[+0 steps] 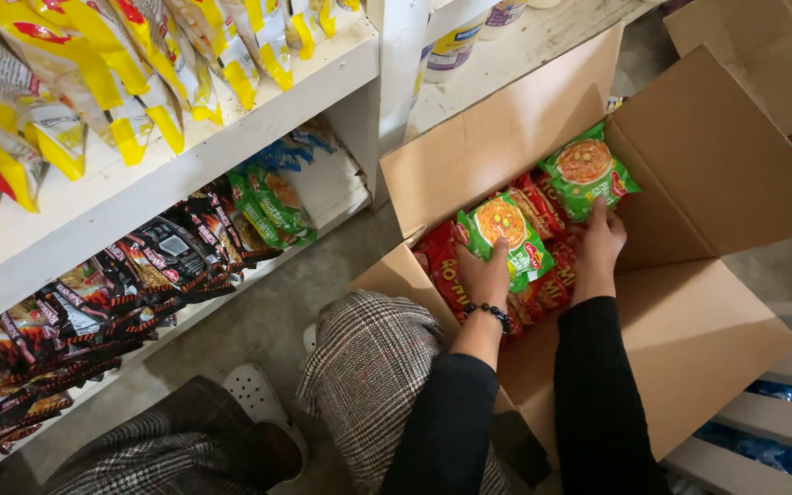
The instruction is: Organizing and stocking instant ramen packages on store shelves.
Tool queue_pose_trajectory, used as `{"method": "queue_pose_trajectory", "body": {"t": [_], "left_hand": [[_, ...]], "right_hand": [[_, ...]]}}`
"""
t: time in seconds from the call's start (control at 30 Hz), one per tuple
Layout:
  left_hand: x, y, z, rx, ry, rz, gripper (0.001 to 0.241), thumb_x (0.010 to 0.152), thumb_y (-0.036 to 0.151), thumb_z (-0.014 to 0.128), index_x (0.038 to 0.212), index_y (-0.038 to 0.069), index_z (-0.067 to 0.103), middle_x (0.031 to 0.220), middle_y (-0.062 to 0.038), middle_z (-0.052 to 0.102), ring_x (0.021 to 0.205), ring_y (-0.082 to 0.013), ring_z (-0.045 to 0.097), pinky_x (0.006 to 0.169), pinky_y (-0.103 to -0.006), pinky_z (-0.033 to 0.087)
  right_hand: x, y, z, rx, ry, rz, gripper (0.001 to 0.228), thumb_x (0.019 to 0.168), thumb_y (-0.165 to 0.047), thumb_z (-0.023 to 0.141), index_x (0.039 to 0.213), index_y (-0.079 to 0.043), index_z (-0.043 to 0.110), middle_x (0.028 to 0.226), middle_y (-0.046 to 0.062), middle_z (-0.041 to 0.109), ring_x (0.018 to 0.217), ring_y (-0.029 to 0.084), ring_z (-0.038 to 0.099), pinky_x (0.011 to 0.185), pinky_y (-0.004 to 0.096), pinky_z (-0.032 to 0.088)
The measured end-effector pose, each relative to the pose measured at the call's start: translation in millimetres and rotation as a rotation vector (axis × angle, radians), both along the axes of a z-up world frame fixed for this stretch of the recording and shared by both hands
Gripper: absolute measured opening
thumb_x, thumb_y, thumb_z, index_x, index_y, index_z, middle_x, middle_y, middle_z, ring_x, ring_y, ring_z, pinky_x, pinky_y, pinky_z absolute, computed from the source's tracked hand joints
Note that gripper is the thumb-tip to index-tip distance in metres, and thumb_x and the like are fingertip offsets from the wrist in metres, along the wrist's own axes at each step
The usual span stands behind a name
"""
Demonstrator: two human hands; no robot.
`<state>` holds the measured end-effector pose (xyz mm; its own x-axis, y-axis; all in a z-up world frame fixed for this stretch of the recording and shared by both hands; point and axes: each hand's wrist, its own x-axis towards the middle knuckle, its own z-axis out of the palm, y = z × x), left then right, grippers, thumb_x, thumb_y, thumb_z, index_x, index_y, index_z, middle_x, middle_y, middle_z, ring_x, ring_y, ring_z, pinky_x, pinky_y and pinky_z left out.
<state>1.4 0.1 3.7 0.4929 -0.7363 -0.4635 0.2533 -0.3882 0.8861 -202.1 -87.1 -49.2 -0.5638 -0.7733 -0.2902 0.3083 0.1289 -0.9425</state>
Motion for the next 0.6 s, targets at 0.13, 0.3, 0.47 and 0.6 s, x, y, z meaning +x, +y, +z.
{"method": "queue_pose_trajectory", "body": {"t": [0.13, 0.3, 0.47, 0.6], "left_hand": [[1.1, 2.1, 1.5, -0.030, 0.057, -0.003, 0.055, 0.080, 0.027, 0.080, 0.120, -0.001, 0.055, 0.112, -0.020, 0.072, 0.102, -0.0339, 0.071, 0.093, -0.0428, 0.053], [0.4, 5.0, 2.6, -0.156, 0.090, 0.047, 0.054, 0.081, 0.026, 0.080, 0.120, -0.001, 0.055, 0.112, -0.020, 0.072, 0.101, -0.0329, 0.071, 0.092, -0.0422, 0.053], [5.7, 16.9, 19.9, -0.225, 0.105, 0.042, 0.055, 0.084, 0.022, 0.078, 0.125, -0.002, 0.052, 0.117, -0.018, 0.070, 0.105, -0.0299, 0.069, 0.095, -0.0411, 0.052], [30.0, 38.4, 85.0, -0.387, 0.163, 0.090, 0.054, 0.089, 0.024, 0.078, 0.128, -0.003, 0.052, 0.119, -0.016, 0.069, 0.105, -0.0268, 0.067, 0.095, -0.0395, 0.051]], "right_hand": [[-25.9, -11.3, -39.2, 0.007, 0.202, -0.022, 0.041, 0.098, -0.035, 0.079, 0.117, -0.003, 0.062, 0.089, 0.007, 0.067, 0.064, 0.017, 0.059, 0.051, 0.030, 0.047], [-2.2, -1.1, 12.6, 0.065, -0.028, 0.074, 0.039, 0.093, -0.026, 0.081, 0.116, -0.002, 0.061, 0.096, 0.011, 0.066, 0.071, 0.024, 0.060, 0.057, 0.036, 0.050], [2.9, 0.7, 28.1, 0.052, -0.337, 0.047, 0.040, 0.088, -0.032, 0.078, 0.123, -0.016, 0.064, 0.114, 0.004, 0.070, 0.092, 0.022, 0.067, 0.074, 0.038, 0.057], [-2.3, 26.2, 44.7, -0.166, -0.547, 0.195, 0.049, 0.093, -0.037, 0.079, 0.134, -0.015, 0.062, 0.122, 0.006, 0.068, 0.102, 0.023, 0.062, 0.084, 0.035, 0.053]]}}
